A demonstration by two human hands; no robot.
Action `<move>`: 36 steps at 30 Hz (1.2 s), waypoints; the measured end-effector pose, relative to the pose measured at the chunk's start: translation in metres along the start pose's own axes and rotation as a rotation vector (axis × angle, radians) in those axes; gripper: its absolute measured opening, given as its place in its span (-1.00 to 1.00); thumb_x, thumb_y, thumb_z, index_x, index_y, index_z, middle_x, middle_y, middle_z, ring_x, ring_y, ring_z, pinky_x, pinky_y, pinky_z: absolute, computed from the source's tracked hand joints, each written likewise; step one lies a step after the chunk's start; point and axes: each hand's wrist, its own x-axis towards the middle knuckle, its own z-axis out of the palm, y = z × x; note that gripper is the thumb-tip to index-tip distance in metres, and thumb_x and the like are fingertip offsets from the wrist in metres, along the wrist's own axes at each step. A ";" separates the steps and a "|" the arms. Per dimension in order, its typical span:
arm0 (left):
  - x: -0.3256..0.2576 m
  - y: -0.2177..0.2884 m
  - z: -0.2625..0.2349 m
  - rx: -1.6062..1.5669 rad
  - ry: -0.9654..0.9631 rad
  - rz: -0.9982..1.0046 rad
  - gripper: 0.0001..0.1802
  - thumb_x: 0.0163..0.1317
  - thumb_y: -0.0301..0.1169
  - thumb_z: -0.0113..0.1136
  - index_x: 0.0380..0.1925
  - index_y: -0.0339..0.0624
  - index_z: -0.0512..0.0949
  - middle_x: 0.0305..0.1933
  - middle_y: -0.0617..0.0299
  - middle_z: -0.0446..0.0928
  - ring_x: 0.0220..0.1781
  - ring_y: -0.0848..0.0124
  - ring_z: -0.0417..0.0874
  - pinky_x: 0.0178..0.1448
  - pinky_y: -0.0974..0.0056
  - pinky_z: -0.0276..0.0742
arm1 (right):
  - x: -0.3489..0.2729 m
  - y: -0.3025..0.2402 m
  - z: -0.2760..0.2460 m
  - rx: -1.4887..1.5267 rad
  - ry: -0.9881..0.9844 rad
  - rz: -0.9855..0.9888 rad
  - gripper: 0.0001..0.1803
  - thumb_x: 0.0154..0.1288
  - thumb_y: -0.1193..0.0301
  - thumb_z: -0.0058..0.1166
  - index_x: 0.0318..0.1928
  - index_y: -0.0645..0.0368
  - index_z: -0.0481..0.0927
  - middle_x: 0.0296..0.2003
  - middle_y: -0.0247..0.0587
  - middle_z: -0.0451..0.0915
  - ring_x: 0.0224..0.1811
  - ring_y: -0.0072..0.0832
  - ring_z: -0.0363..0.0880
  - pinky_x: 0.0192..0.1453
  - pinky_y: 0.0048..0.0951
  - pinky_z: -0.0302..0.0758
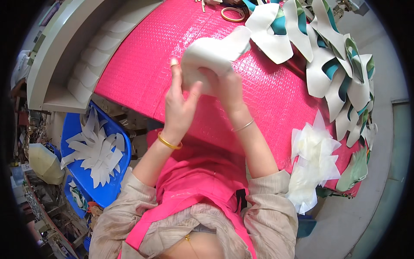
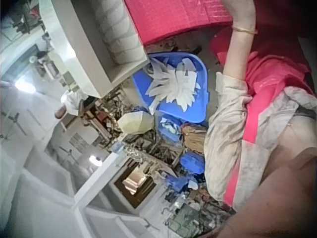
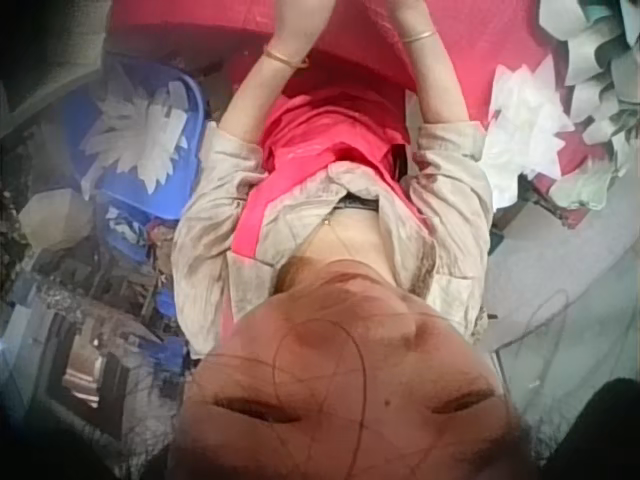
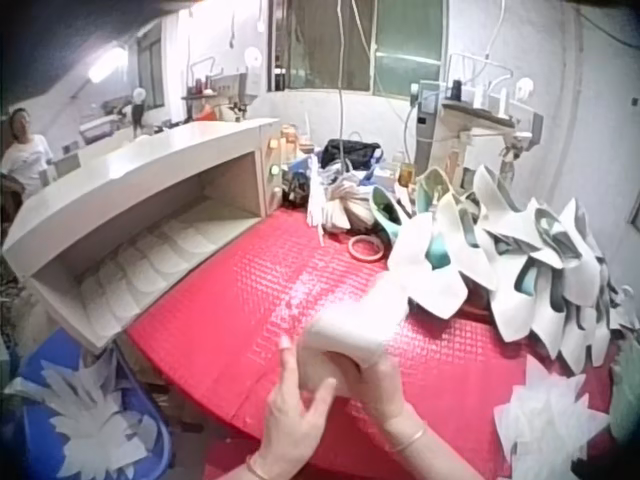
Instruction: The person assembles shoe components by hand, fitting a white upper piece onto a green sole. They repeatedly adjust the fit, smooth the edges, and insert a white paper insert into the shoe. The process is repeated for multiple units on a pink work surface.
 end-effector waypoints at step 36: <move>0.078 0.073 -0.028 -0.702 -0.534 -0.229 -0.31 0.34 0.06 -0.42 0.03 -0.40 0.35 0.07 0.03 0.43 0.12 0.28 0.41 0.23 0.21 0.23 | 0.068 -0.081 -0.111 0.401 -0.029 0.101 -0.74 0.19 0.41 0.06 -0.12 0.25 0.48 -0.37 -0.26 0.59 -0.34 -0.39 0.58 -0.10 -0.33 0.50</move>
